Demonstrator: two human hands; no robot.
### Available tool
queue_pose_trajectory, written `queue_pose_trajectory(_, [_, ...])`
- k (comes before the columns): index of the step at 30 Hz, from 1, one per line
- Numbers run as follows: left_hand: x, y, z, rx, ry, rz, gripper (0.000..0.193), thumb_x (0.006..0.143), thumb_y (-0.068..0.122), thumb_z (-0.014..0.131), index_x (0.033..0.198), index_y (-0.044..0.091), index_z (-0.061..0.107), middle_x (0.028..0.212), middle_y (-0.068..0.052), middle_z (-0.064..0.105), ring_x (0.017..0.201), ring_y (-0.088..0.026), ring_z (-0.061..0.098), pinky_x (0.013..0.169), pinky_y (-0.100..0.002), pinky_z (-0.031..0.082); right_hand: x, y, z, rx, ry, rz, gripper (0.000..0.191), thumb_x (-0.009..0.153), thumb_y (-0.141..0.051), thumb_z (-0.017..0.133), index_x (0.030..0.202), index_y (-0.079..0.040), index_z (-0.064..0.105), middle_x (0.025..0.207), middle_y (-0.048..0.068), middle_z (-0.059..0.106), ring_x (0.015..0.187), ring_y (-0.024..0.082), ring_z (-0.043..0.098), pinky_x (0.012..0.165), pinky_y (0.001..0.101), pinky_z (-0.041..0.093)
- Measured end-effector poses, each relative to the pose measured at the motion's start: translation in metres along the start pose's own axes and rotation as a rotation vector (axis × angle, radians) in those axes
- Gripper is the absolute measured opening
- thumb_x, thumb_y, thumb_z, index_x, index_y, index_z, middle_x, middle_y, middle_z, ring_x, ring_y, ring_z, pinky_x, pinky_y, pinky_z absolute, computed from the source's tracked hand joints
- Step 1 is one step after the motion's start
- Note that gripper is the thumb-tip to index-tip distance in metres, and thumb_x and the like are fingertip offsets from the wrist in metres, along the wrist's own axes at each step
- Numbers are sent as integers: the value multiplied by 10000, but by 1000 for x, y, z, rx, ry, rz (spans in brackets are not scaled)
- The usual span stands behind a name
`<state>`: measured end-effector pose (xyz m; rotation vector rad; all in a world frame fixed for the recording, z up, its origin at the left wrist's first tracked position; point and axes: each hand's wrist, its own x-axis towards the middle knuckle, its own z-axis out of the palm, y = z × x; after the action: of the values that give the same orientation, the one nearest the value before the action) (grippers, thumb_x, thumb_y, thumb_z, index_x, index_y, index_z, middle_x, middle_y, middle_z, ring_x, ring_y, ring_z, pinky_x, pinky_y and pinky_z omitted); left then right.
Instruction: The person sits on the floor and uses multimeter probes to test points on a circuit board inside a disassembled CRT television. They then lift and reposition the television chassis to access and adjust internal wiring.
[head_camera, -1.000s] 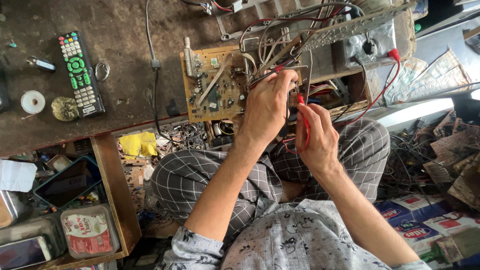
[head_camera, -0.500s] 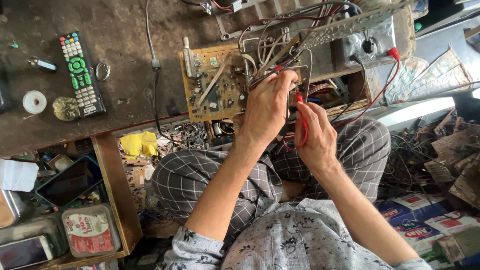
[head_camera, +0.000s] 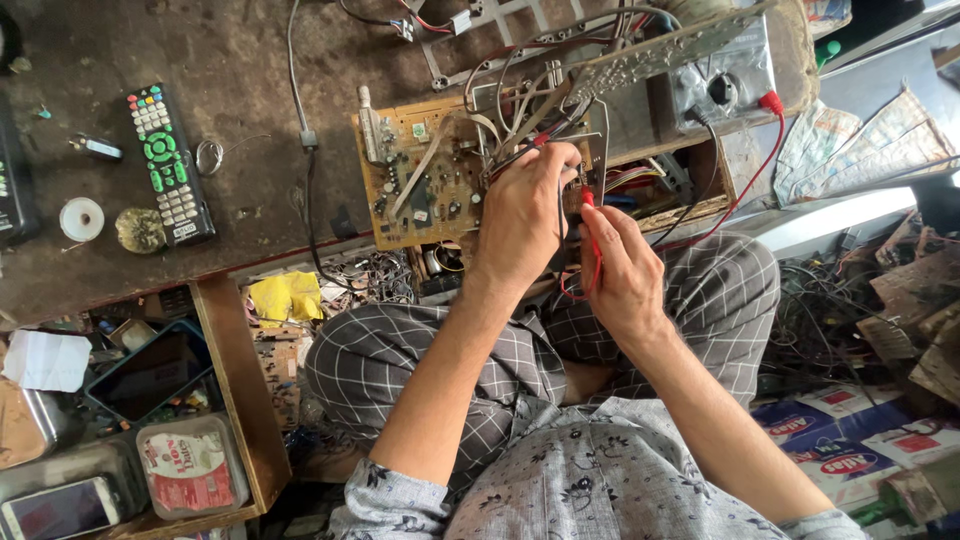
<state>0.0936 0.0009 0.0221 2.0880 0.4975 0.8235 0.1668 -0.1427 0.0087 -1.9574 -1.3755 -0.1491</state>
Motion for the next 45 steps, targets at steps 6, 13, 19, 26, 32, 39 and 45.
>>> queue_pose_trajectory(6, [-1, -1, -1, -18, 30, 10, 361, 881, -151, 607, 1182, 31, 522, 1064, -146, 704, 993, -284, 753, 858, -328, 662, 0, 1, 1, 1, 4, -16, 335, 970, 52, 685, 1296, 10, 620, 1204, 191, 673, 1027, 344, 714, 832, 398, 602])
queue_pose_trajectory(13, [-3, -3, 2, 85, 87, 82, 321, 920, -133, 641, 1166, 39, 525, 1045, -125, 704, 1010, -300, 714, 870, -370, 623, 0, 1, 2, -3, 9, -20, 327, 971, 48, 692, 1286, 7, 615, 1195, 189, 674, 1018, 347, 712, 823, 402, 597])
queue_pose_trajectory(19, [-6, -4, 2, 120, 103, 94, 347, 896, -133, 649, 1176, 38, 535, 1043, -115, 714, 1009, -308, 702, 879, -400, 585, 0, 0, 2, 3, 6, -19, 319, 971, 52, 687, 1277, 5, 611, 1186, 188, 673, 1014, 349, 710, 819, 404, 595])
queue_pose_trajectory(26, [-4, -3, 2, 105, 79, 81, 427, 835, -172, 616, 1190, 45, 519, 1056, -126, 715, 1039, -304, 715, 899, -383, 607, 0, 1, 1, 15, 9, -21, 322, 968, 56, 680, 1279, 9, 610, 1185, 189, 672, 1021, 348, 710, 825, 401, 596])
queue_pose_trajectory(32, [2, -4, 0, 8, -21, -7, 348, 909, -135, 592, 1192, 33, 482, 1091, -159, 711, 1007, -288, 765, 798, -350, 642, 0, 1, 2, 4, 6, -4, 320, 974, 56, 679, 1283, 3, 614, 1186, 188, 675, 1005, 340, 717, 815, 388, 602])
queue_pose_trajectory(39, [1, -5, -1, 14, -17, 16, 357, 895, -142, 573, 1186, 42, 477, 1078, -148, 705, 1015, -280, 764, 867, -351, 637, 0, 1, 2, 13, 9, -1, 331, 971, 69, 676, 1292, 7, 626, 1191, 188, 680, 1002, 336, 719, 811, 391, 602])
queue_pose_trajectory(45, [0, -5, 0, 13, 26, 31, 395, 861, -166, 576, 1192, 37, 503, 1089, -150, 699, 1036, -279, 750, 901, -345, 641, -5, 4, 0, 49, 49, -61, 328, 957, 75, 695, 1275, 18, 637, 1201, 196, 678, 1039, 341, 723, 849, 391, 603])
